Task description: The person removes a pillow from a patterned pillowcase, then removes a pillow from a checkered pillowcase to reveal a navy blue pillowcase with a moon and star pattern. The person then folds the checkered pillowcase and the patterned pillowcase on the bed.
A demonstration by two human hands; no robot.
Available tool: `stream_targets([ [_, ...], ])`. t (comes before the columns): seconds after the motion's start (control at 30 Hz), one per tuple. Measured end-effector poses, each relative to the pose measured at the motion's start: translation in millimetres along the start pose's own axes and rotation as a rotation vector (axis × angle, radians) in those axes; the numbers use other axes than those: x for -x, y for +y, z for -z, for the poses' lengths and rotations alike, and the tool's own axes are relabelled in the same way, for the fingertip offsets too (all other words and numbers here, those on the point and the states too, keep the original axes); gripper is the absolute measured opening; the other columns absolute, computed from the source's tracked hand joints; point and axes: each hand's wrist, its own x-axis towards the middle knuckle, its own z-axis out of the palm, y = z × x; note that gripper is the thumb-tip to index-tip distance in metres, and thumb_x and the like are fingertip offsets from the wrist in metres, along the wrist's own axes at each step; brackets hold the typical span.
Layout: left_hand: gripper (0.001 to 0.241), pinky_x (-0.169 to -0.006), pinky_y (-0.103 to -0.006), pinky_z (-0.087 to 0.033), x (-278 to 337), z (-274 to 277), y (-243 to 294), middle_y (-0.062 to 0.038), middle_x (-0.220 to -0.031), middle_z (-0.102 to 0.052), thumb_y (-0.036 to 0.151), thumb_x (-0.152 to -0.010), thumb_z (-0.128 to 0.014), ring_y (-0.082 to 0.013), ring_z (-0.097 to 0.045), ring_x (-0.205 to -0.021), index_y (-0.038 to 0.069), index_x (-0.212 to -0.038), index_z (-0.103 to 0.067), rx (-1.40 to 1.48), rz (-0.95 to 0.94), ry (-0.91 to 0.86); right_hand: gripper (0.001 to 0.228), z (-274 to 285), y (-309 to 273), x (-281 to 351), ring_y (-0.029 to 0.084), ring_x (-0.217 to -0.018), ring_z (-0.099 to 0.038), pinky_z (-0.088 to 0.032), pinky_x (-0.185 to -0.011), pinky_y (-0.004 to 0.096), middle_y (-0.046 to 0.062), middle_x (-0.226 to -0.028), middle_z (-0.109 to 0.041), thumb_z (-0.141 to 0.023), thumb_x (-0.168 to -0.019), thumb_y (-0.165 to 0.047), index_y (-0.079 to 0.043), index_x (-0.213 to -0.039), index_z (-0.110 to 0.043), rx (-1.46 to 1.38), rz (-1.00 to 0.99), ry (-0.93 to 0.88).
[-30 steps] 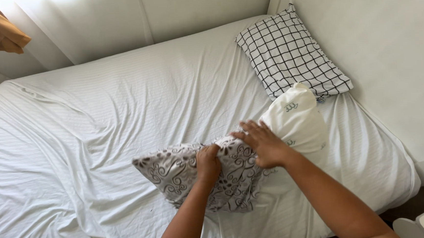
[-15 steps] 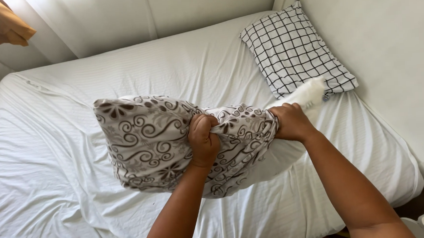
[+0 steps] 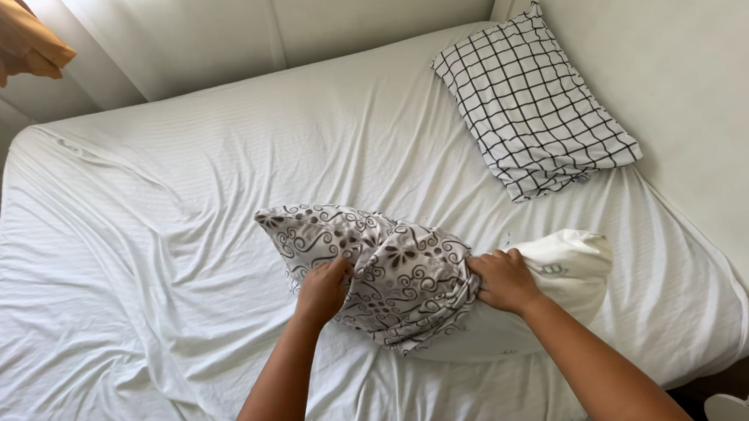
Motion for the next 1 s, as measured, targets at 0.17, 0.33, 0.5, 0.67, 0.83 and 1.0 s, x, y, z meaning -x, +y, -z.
stream_targets([
  [0.17, 0.048, -0.102, -0.0506, -0.04, -6.3, 11.6, 1.8, -0.014, -0.121, -0.062, 0.018, -0.082, -0.066, -0.0338, -0.052, -0.119, 0.019, -0.13, -0.06, 0.025, -0.091, 0.408, 0.076, 65.9, -50.9, -0.5, 0.02, -0.102, -0.061, -0.037, -0.098, 0.039, 0.003, -0.104, -0.071, -0.074, -0.075, -0.064, -0.031, -0.141, -0.056, 0.001, -0.145, -0.285],
  [0.33, 0.053, -0.106, -0.0618, -0.022, -38.6, 14.0, 5.5, -0.021, -0.143, -0.053, 0.035, -0.081, -0.072, -0.0419, -0.03, -0.138, 0.026, -0.133, -0.066, -0.186, -0.146, 0.627, 0.076, 37.9, -59.2, -4.4, 0.019, -0.107, -0.057, -0.036, -0.099, 0.04, 0.002, -0.107, -0.071, -0.073, -0.068, -0.072, -0.03, -0.131, -0.063, 0.006, -0.035, -0.192],
  [0.5, 0.021, -0.109, -0.0597, -0.03, -45.8, 0.0, -7.2, 0.002, -0.12, -0.071, 0.038, -0.094, -0.063, -0.0289, -0.051, -0.129, 0.021, -0.099, -0.075, -0.177, 0.182, 0.337, 0.09, 3.5, -77.7, -9.9, 0.032, -0.124, -0.052, -0.027, -0.118, 0.052, 0.017, -0.125, -0.059, -0.068, -0.077, -0.08, -0.004, -0.124, -0.057, 0.121, -0.054, -0.157],
  [0.67, 0.028, -0.089, -0.047, -0.049, -26.2, -21.8, -33.8, -0.005, -0.097, -0.074, 0.038, -0.109, -0.054, -0.0284, -0.069, -0.097, 0.017, -0.095, -0.066, -0.103, 0.31, 0.396, 0.103, 31.7, -114.9, 6.7, 0.034, -0.124, -0.05, -0.035, -0.11, 0.046, 0.022, -0.131, -0.054, -0.07, -0.078, -0.074, 0.001, -0.142, -0.039, 0.05, -0.334, -0.292],
  [0.83, 0.02, -0.072, -0.0497, -0.048, -3.6, -9.5, -31.4, -0.007, -0.085, -0.068, 0.028, -0.101, -0.057, -0.0337, -0.065, -0.081, 0.013, -0.088, -0.063, -0.139, 0.157, 0.712, 0.088, -20.0, -61.9, 12.0, 0.033, -0.11, -0.061, -0.046, -0.095, 0.047, 0.017, -0.119, -0.067, -0.073, -0.079, -0.043, -0.003, -0.15, -0.039, 0.026, -0.188, 0.01],
  [1.0, 0.023, -0.065, -0.0484, -0.049, -1.1, 13.1, -42.9, -0.007, -0.078, -0.065, 0.033, -0.099, -0.06, -0.0329, -0.065, -0.076, 0.015, -0.085, -0.062, -0.273, -0.026, 0.662, 0.083, 39.2, -29.5, 12.2, 0.032, -0.081, -0.072, -0.058, -0.075, 0.044, 0.016, -0.084, -0.072, -0.077, -0.081, -0.06, -0.019, -0.144, -0.043, 0.021, -0.106, -0.192],
])
